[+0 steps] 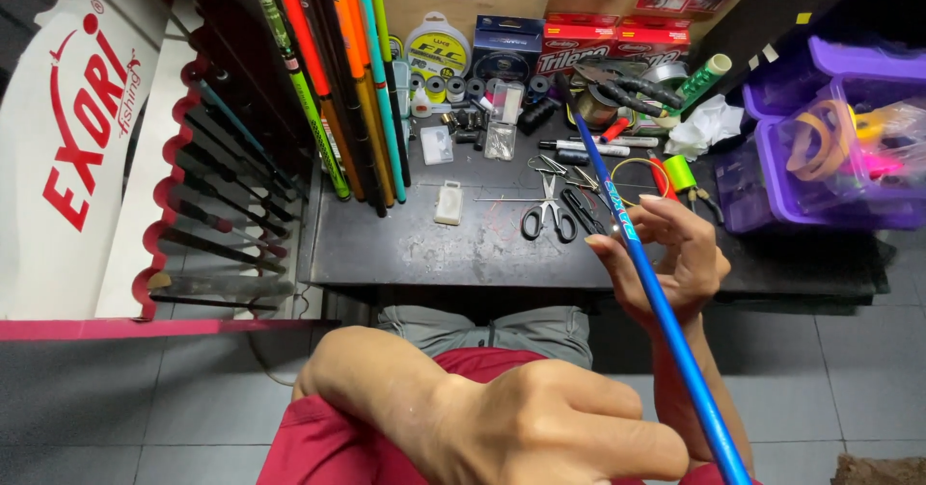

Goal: The person assembles a blue fishing rod by inserting a smaller blue section into a larger black section. They then use pliers to attach a small yellow component to the tip of the rod and wrap a yellow rubber band around the rod's body.

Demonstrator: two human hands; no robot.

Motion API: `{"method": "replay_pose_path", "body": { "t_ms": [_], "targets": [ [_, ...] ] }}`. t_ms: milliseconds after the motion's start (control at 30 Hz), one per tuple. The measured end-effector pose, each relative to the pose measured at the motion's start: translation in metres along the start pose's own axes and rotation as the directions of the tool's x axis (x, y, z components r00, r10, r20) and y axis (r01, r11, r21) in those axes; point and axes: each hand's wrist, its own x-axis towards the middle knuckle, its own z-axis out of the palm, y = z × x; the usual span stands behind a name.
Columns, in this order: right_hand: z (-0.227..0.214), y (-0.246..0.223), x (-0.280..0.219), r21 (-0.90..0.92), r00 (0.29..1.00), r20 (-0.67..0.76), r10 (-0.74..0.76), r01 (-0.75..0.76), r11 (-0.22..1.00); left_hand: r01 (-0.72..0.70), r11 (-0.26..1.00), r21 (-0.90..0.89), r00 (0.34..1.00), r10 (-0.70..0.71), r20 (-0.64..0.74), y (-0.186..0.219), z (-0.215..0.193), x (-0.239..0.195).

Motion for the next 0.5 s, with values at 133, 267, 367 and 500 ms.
{"method": "replay_pose_path", "body": {
  "t_ms": [133, 267, 367, 500],
  "targets": [
    [0.001, 0.003, 0.004, -0.033, 1.000, -0.007, 0.003, -0.003, 0.999, -0.023, 0.997, -0.067, 1.000, 0.022, -0.019, -0.002, -0.004, 0.007],
    [0.007, 0.001, 0.016, 0.012, 0.999, 0.019, 0.027, -0.027, 1.000, -0.001, 0.997, 0.071, 1.000, 0.002, -0.019, -0.001, -0.009, 0.016],
    [0.010, 0.005, 0.022, 0.041, 0.998, 0.029, 0.047, -0.048, 0.998, 0.019, 0.996, 0.085, 1.000, -0.020, 0.006, -0.001, -0.014, 0.021],
    [0.013, 0.006, 0.027, -0.014, 0.996, 0.051, 0.075, -0.075, 0.997, 0.032, 0.998, 0.047, 0.998, -0.035, 0.060, -0.006, -0.014, 0.015]
  ]
}}
